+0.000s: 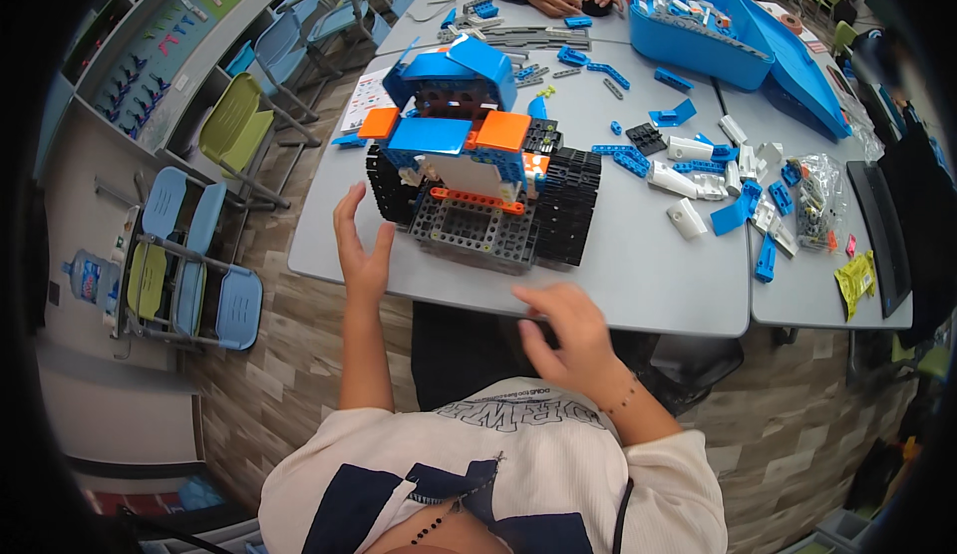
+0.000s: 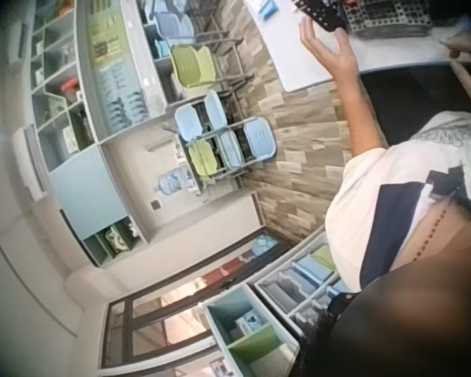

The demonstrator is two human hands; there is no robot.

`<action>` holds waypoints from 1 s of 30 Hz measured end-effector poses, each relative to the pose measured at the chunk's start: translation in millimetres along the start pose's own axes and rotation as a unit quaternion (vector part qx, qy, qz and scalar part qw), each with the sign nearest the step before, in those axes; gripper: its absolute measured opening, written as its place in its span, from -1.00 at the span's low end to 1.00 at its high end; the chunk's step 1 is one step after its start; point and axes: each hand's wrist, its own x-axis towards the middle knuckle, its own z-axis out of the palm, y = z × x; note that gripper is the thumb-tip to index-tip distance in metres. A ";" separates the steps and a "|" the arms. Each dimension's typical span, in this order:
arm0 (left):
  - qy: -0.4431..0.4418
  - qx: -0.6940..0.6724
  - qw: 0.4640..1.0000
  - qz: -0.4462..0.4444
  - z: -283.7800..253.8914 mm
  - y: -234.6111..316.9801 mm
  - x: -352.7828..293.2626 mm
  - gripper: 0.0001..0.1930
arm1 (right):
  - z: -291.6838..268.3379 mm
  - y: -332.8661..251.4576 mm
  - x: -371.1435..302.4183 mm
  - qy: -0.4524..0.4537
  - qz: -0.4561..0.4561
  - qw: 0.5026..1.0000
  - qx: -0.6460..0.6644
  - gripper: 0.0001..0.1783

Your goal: The person assembles a tracked robot using blue, orange, and white plastic building blocks. They connect various pieces by hand, attach a small yellow component, and add blue panels to the top of the structure.

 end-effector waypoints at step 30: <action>0.018 -0.067 0.990 -0.120 0.8 37.7 -46.6 -0.35 | 56.3 -10.0 -4.7 -0.246 -0.050 0.958 0.141 -0.14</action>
